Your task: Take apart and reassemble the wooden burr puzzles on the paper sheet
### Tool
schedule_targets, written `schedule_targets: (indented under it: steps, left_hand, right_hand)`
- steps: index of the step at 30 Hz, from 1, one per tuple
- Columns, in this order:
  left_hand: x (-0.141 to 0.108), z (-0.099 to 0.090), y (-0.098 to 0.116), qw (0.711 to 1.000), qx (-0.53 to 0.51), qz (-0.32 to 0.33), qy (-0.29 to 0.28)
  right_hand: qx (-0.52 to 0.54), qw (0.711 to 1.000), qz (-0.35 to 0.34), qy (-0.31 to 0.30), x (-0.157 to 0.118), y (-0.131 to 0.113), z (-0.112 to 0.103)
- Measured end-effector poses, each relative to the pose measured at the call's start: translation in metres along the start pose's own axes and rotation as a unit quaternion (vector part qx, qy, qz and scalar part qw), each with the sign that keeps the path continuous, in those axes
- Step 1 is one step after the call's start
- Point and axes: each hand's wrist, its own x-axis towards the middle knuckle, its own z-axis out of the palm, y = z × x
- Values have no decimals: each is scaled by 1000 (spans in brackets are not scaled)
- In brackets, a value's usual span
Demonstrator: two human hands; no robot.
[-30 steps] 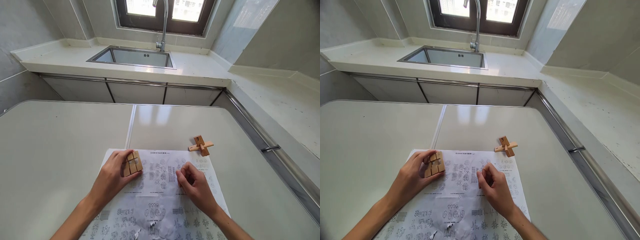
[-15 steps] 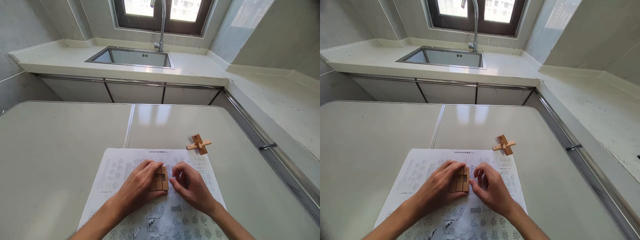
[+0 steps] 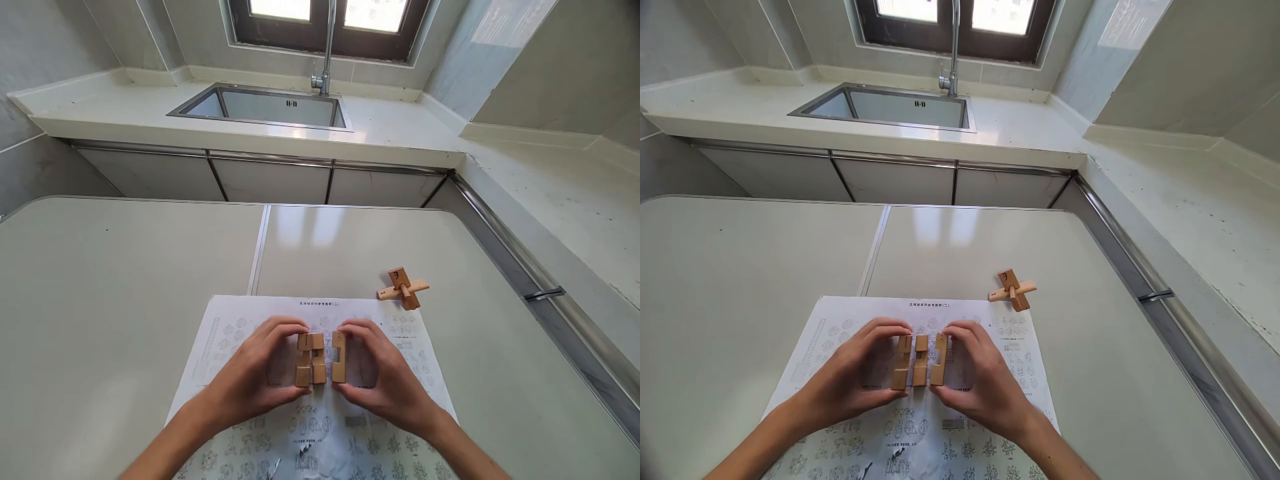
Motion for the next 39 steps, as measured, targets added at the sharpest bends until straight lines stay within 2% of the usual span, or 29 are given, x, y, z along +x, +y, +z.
schedule_targets:
  steps: [3,6,12,17,24,29,39]
  left_hand:
    - [1,2,7,993,-115,-39,8]
    - [1,3,13,978,-193,-72,-14]
    - [-2,7,12,944,-307,-98,-64]
    - [-3,12,13,921,-358,-122,-98]
    - [4,13,12,913,-373,-83,-143]
    - [6,11,14,914,-370,-77,-146]
    - [9,10,21,877,-439,-120,-155]
  right_hand:
    - [97,994,34,23,-1,-2,-5]
    - [171,984,47,12,-3,-4,-8]
    - [248,969,1,-19,-4,-7,-11]
    - [240,970,-27,-33,-5,-17,-10]
    - [185,975,-99,-73,-3,-26,-4]
    - [126,982,-132,-48,-4,-25,-1]
    - [54,980,-186,39,-7,-27,6]
